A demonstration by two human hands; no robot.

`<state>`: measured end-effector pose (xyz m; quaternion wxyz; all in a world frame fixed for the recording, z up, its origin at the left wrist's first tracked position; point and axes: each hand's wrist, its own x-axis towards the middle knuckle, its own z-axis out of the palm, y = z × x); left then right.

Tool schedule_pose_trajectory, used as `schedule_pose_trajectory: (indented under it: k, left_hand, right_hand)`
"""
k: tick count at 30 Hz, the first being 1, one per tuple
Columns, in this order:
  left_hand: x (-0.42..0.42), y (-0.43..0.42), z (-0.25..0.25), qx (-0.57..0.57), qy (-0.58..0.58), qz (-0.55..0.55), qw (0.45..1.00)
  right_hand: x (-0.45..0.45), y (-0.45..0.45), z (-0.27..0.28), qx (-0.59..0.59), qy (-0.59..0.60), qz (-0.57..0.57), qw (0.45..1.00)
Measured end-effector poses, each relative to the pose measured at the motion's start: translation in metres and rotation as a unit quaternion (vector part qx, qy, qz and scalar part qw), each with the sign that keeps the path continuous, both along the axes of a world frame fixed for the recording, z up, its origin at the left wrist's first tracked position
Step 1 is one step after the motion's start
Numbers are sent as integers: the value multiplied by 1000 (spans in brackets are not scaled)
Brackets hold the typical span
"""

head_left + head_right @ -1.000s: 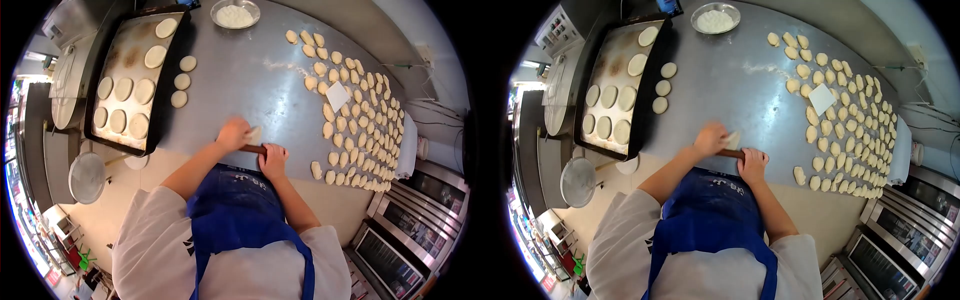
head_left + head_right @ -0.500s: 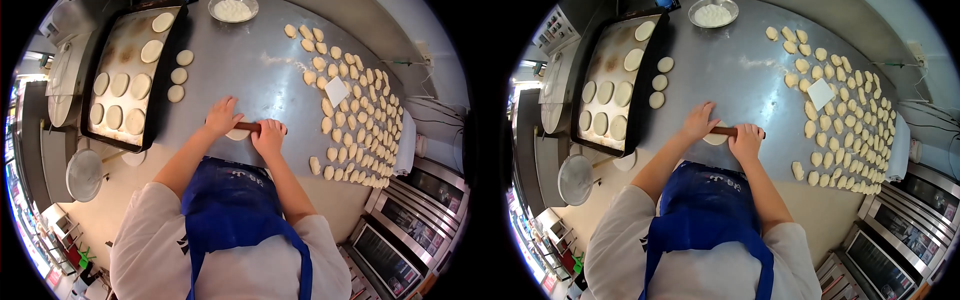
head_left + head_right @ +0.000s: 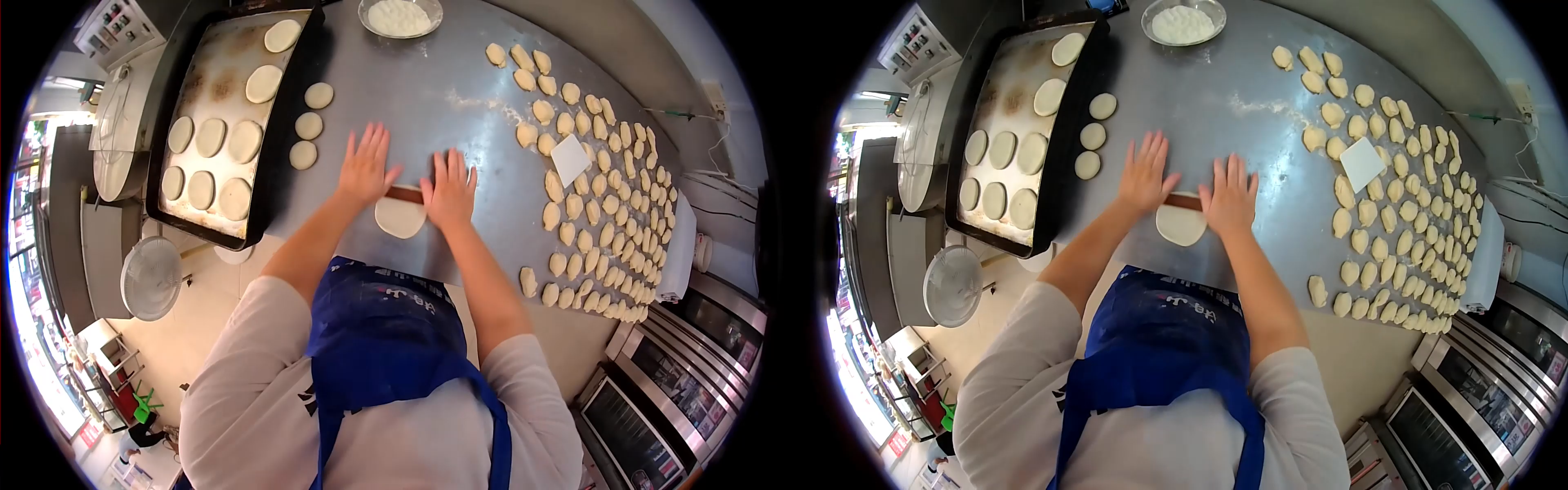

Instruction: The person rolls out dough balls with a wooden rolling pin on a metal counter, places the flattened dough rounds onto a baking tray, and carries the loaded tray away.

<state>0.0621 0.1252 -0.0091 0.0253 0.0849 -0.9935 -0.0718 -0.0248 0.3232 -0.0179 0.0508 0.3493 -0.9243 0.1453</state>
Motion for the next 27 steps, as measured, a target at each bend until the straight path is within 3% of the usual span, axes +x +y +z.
schedule_pose_trajectory:
  k: [6,11,14,17,20,24,27]
  left_hand:
    - [106,42,-8,92,-50,-79,991]
    - [18,8,-11,12,100,17,995]
    - [-11,19,-23,136,-63,45,988]
    - [12,53,-21,196,19,45,979]
    - [19,31,-9,273,-127,70,951]
    - [37,37,-27,344,63,-81,933]
    - [64,44,13,555,96,57,824]
  right_hand:
    - [97,73,-20,-25,-86,94,992]
    - [9,-4,-3,-8,-35,16,999]
    - [-14,-20,-15,-38,-52,-8,998]
    - [31,18,-10,36,-59,65,995]
    - [95,73,-8,-13,-69,94,993]
    - [100,92,-13,-20,-57,66,996]
    - [81,96,-5,-14,-83,98,992]
